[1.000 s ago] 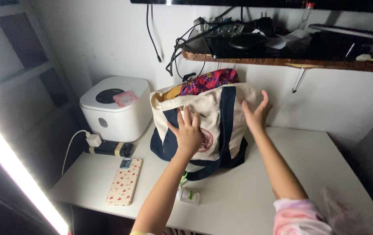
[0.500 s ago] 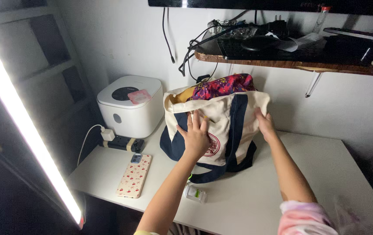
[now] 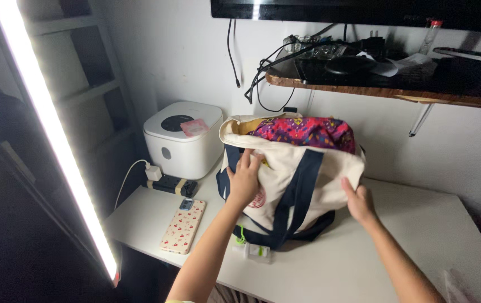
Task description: The person coils a black power cable and places it into a black pouch. They then place the pouch, a yellow scarf, and a patterned cloth into a beige tote bag on a white desk.
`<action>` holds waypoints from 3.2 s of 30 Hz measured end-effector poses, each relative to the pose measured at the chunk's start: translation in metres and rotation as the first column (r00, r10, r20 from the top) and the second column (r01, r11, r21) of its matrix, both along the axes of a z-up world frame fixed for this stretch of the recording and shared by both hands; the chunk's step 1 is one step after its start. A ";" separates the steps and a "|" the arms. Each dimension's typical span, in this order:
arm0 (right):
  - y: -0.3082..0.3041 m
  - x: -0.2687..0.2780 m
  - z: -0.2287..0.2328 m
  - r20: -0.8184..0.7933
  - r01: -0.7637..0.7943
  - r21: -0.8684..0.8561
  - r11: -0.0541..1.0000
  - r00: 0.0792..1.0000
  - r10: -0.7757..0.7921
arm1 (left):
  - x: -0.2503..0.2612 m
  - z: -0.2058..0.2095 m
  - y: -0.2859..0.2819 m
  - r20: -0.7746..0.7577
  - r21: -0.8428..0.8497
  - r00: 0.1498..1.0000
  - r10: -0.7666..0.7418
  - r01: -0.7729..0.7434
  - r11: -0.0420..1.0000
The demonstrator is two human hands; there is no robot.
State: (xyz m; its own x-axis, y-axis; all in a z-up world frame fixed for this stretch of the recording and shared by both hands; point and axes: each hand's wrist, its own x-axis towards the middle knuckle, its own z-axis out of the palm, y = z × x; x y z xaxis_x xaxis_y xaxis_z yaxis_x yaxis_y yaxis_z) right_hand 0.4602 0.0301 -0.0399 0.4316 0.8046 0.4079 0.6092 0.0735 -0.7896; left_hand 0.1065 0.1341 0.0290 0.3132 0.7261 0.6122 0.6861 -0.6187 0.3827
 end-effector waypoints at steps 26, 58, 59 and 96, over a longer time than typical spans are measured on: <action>-0.131 -0.200 0.051 0.669 -0.633 0.119 0.765 0.621 0.409 | -0.027 -0.024 0.103 -0.049 0.161 0.870 -0.490 0.491 0.856; -0.031 -0.315 0.036 0.426 -0.507 0.249 0.825 0.822 0.377 | -0.078 -0.083 0.046 0.391 -0.116 0.831 -0.394 0.470 0.875; -0.033 -0.316 0.038 0.402 -0.510 0.247 0.824 0.827 0.392 | -0.086 -0.084 0.030 0.442 -0.117 0.808 -0.389 0.482 0.868; 0.118 -0.001 0.128 0.268 -0.051 -0.157 0.986 0.959 0.092 | 0.046 -0.113 -0.173 0.310 0.192 0.950 -0.040 -0.021 0.981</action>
